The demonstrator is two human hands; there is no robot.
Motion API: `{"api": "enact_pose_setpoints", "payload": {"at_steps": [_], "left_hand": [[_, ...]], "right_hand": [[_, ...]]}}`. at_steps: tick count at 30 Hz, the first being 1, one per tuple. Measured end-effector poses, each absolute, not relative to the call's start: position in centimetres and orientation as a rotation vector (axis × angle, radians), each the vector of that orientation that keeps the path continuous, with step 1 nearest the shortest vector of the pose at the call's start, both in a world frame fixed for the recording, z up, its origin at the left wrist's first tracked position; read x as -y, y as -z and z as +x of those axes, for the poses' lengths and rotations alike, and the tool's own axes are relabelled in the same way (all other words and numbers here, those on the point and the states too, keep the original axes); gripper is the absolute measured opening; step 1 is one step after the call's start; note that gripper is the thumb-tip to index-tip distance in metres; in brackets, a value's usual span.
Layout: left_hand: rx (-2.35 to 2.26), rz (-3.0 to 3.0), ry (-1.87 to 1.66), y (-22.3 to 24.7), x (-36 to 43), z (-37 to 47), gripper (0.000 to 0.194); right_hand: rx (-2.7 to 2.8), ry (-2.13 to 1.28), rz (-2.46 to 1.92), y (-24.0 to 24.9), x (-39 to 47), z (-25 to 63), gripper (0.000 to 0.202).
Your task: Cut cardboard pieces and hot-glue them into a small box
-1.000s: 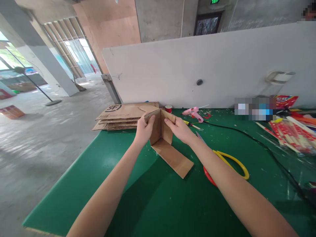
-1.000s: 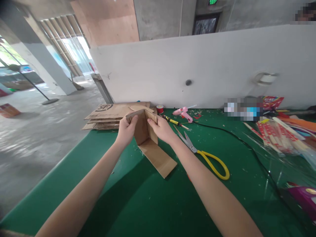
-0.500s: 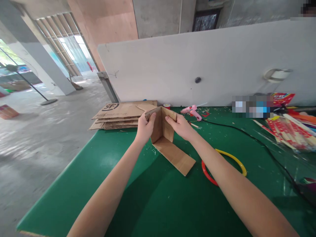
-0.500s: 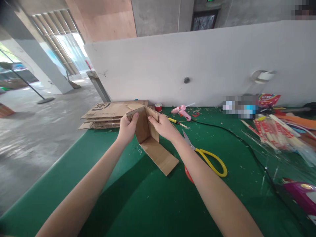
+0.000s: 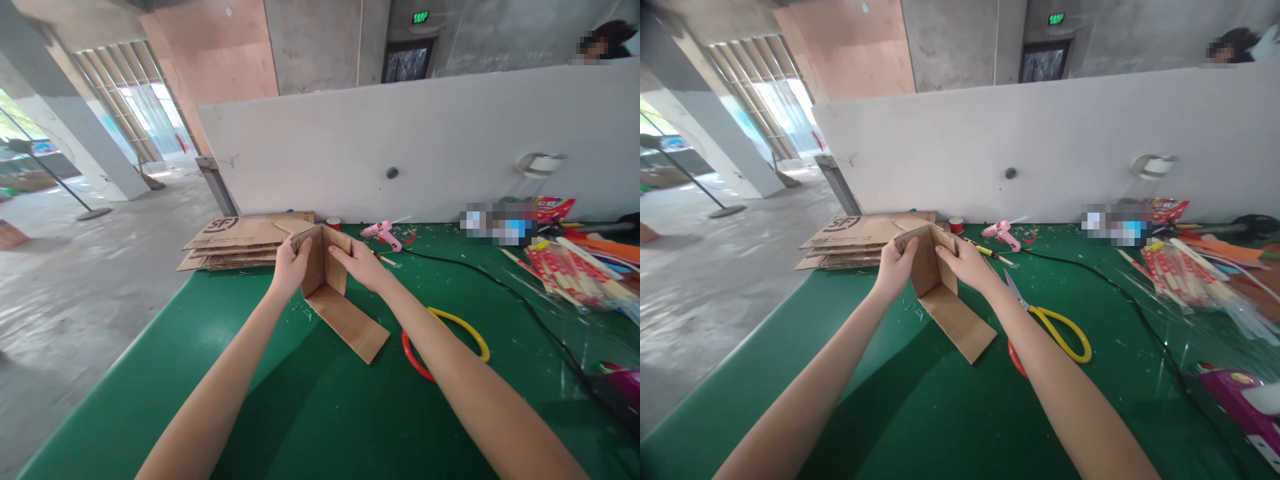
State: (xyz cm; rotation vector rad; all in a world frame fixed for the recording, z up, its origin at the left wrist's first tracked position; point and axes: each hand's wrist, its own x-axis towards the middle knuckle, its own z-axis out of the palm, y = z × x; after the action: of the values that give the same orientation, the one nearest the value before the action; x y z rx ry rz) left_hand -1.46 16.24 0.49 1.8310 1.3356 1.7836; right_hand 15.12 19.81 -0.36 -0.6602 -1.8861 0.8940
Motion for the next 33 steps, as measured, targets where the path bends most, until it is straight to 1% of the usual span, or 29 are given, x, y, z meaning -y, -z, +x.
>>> {"api": "enact_pose_setpoints", "payload": {"at_steps": [2, 6, 7, 11, 13, 16, 18, 20, 21, 23, 27, 28, 33], "left_hand": [[-1.357, 1.837, -1.766, -0.6, -16.2, -1.5, 0.023], [-1.362, 1.844, -1.741, -0.9, -16.0, -1.6, 0.021], [-1.362, 1.838, -1.74, -1.0, -16.0, -1.6, 0.02], [-1.35, 1.812, -1.744, -0.9, -15.9, -1.6, 0.021], [-1.351, 1.803, -1.747, -0.9, -15.8, -1.5, 0.021], [-1.395, 1.807, -1.748, -1.1, -15.6, -1.4, 0.019], [-1.429, 1.82, -1.766, -1.3, -15.4, -1.3, 0.015], [-1.46, 1.819, -1.79, -1.6, -15.2, -1.3, 0.012], [-1.471, 1.813, -1.793, -1.6, -15.2, -1.3, 0.012], [-1.484, 1.798, -1.777, -1.7, -15.2, -1.4, 0.014], [-1.491, 1.79, -1.725, -1.5, -15.5, -2.1, 0.021], [-1.494, 1.817, -1.713, -1.5, -15.5, -2.2, 0.023], [-1.602, 2.035, -1.638, -1.6, -15.1, -2.7, 0.031]], "right_hand": [[1.94, -0.866, -0.681, 0.0, -19.7, 15.3, 0.043], [2.172, -0.796, -0.793, -1.9, -19.6, 17.5, 0.066], [2.225, -0.76, -0.868, -2.6, -19.6, 18.6, 0.068], [2.356, -0.575, -1.473, -4.2, -19.4, 24.2, 0.062], [2.4, -0.506, -1.782, -3.8, -19.0, 26.4, 0.057], [2.528, -0.539, -2.083, -2.0, -17.4, 27.9, 0.054], [2.581, -0.547, -2.167, -0.4, -15.6, 28.1, 0.056], [2.586, -0.392, -2.179, 1.0, -13.6, 28.0, 0.06], [2.557, -0.278, -2.19, 1.6, -12.7, 27.9, 0.062], [2.508, -0.173, -2.186, 2.5, -11.1, 27.8, 0.067], [2.435, -0.133, -2.201, 3.6, -9.4, 27.3, 0.09], [2.421, -0.113, -2.205, 3.8, -9.2, 27.1, 0.093], [2.321, -0.034, -2.234, 4.5, -9.1, 26.5, 0.088]]}}
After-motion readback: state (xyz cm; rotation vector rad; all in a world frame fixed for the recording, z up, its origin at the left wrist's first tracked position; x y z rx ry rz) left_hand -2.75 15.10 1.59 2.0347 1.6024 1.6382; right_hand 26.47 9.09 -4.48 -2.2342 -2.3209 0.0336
